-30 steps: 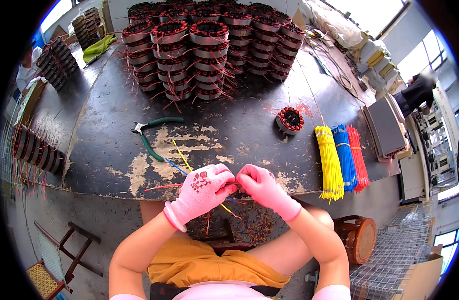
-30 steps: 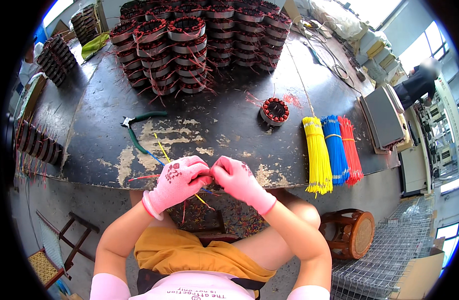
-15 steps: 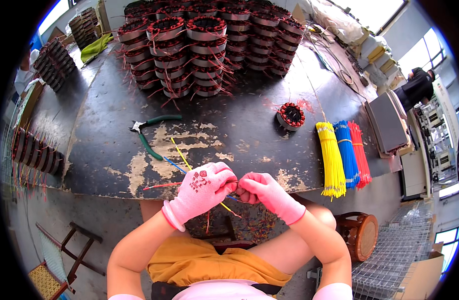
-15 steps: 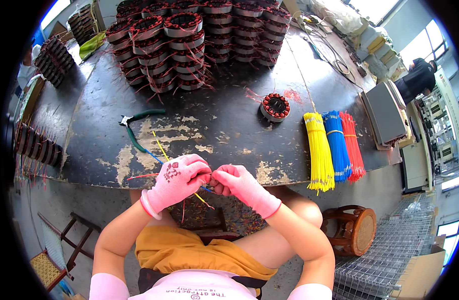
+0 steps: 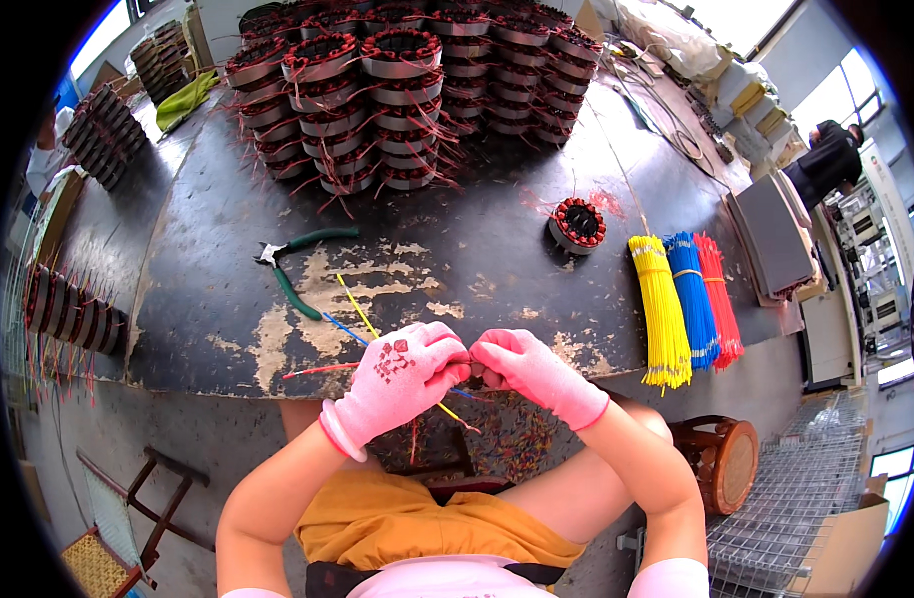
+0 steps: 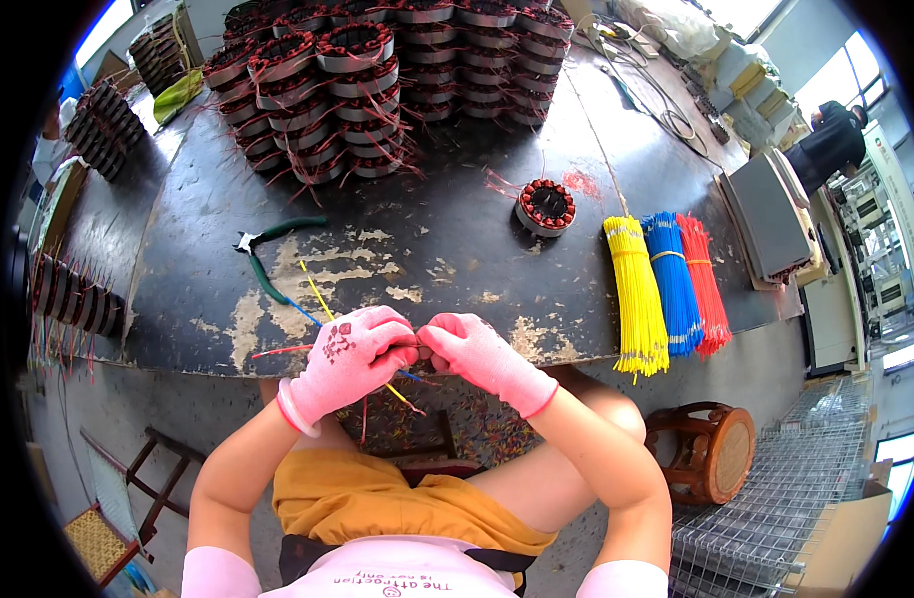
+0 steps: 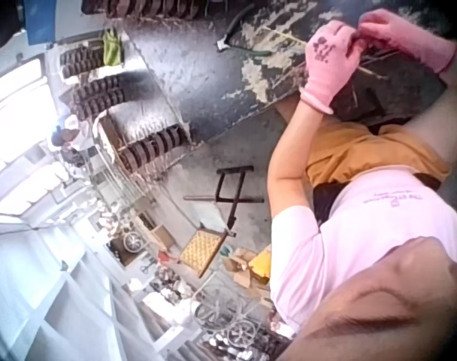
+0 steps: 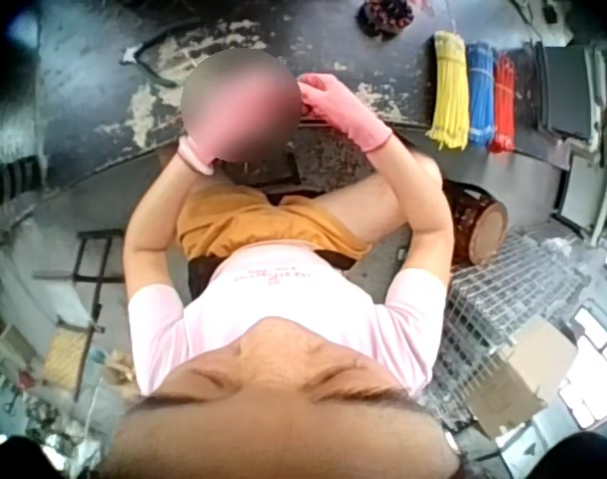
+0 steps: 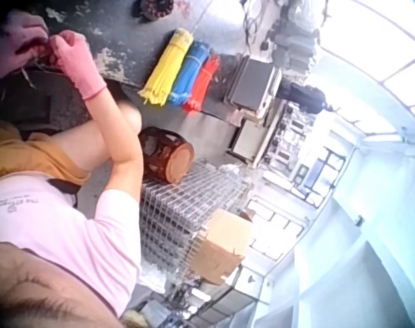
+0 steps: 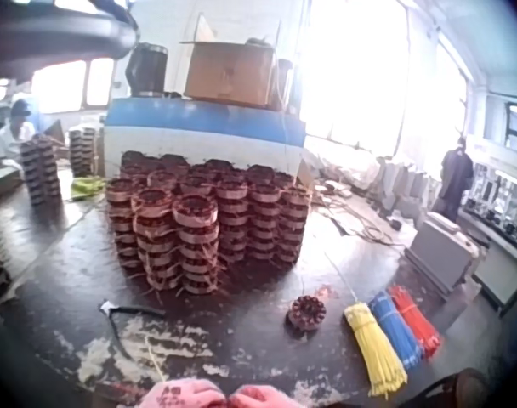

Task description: The person sits at a workbench in a factory, wearing pink gloves, and assembles small cylindrical electrical components. They insert colored plastic zip ties into the components and use pliers to trim the excess length. The person stacks the finished components into a pile on the table.

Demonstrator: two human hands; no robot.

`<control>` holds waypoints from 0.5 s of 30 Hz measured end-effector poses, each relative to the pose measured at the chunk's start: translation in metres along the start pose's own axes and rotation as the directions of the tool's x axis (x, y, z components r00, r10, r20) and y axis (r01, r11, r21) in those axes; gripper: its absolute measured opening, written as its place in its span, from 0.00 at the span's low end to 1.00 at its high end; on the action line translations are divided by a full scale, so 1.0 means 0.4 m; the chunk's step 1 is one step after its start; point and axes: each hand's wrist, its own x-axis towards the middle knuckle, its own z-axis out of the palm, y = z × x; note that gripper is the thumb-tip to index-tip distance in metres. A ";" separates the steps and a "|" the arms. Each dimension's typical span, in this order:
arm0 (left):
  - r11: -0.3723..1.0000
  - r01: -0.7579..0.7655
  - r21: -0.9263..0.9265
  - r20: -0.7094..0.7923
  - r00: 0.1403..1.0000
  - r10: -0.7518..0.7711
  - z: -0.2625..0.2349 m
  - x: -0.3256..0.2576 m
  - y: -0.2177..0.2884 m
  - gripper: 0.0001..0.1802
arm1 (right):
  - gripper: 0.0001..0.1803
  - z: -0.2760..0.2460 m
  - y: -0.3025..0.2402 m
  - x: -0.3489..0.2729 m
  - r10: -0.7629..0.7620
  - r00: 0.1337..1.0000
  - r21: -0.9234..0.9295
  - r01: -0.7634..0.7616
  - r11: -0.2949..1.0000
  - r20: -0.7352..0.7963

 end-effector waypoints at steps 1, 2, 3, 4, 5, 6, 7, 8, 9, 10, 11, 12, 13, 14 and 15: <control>1.000 0.000 0.004 -0.003 1.000 0.000 -0.002 -0.002 -0.001 0.07 | 0.10 0.002 -0.026 -0.014 0.055 0.992 -0.326 -0.089 0.941 -0.113; 1.000 0.001 0.008 -0.006 1.000 -0.001 -0.003 -0.002 -0.001 0.07 | 0.11 0.012 -0.034 -0.031 -0.170 0.972 -0.487 0.070 0.871 -0.165; 1.000 0.010 -0.008 -0.004 1.000 -0.010 -0.004 -0.002 -0.001 0.06 | 0.11 0.025 -0.028 -0.051 -0.393 0.903 -0.638 0.200 0.743 -0.174; 1.000 0.019 -0.024 -0.001 1.000 -0.019 -0.005 -0.001 0.000 0.06 | 0.12 0.031 -0.024 -0.060 -0.594 0.792 -0.769 0.292 0.568 -0.138; 0.999 0.029 -0.040 0.001 1.000 -0.029 -0.006 -0.001 0.000 0.06 | 0.14 0.029 -0.025 -0.057 -0.678 0.731 -0.851 0.309 0.426 -0.074; 0.999 0.030 -0.044 0.003 1.000 -0.029 -0.006 -0.002 0.001 0.06 | 0.16 0.028 -0.019 -0.059 -0.743 0.669 -0.910 0.307 0.279 -0.003; 0.998 0.030 -0.047 0.005 1.000 -0.030 -0.006 0.000 0.001 0.05 | 0.19 0.027 -0.012 -0.059 -0.793 0.604 -0.948 0.290 0.127 0.079; 0.998 0.031 -0.050 0.007 0.999 -0.031 -0.006 0.000 0.002 0.05 | 0.22 0.025 -0.005 -0.059 -0.825 0.540 -0.965 0.261 -0.027 0.169; 0.997 0.050 -0.064 0.020 0.999 -0.048 -0.007 0.000 0.004 0.05 | 0.17 0.019 0.001 -0.050 -0.821 0.533 -0.964 0.254 -0.074 0.203; 0.997 0.043 -0.069 0.016 0.999 -0.042 -0.006 0.002 0.004 0.05 | 0.14 0.016 0.009 -0.046 -0.648 0.761 -0.849 0.321 0.419 -0.032; 0.997 0.037 -0.073 0.011 0.999 -0.036 -0.004 0.004 0.004 0.04 | 0.13 0.012 0.016 -0.044 -0.336 0.933 -0.541 0.217 0.812 -0.131; 0.996 0.034 -0.078 0.005 0.999 -0.034 -0.003 0.003 0.002 0.04 | 0.12 0.010 0.018 -0.043 0.023 0.998 -0.132 -0.031 0.991 -0.062; 0.997 0.026 -0.067 -0.001 1.000 -0.026 -0.002 0.001 0.000 0.05 | 0.14 0.002 0.006 -0.051 0.060 0.998 0.077 -0.062 0.995 0.030; 0.998 0.017 -0.056 -0.007 1.000 -0.017 -0.002 -0.002 -0.002 0.05 | 0.15 0.001 0.002 -0.056 0.043 0.998 0.054 -0.046 0.997 0.046; 0.999 0.011 -0.045 -0.016 1.000 -0.012 -0.001 -0.003 -0.004 0.06 | 0.15 -0.002 0.000 -0.058 0.028 0.998 0.029 -0.030 0.999 0.065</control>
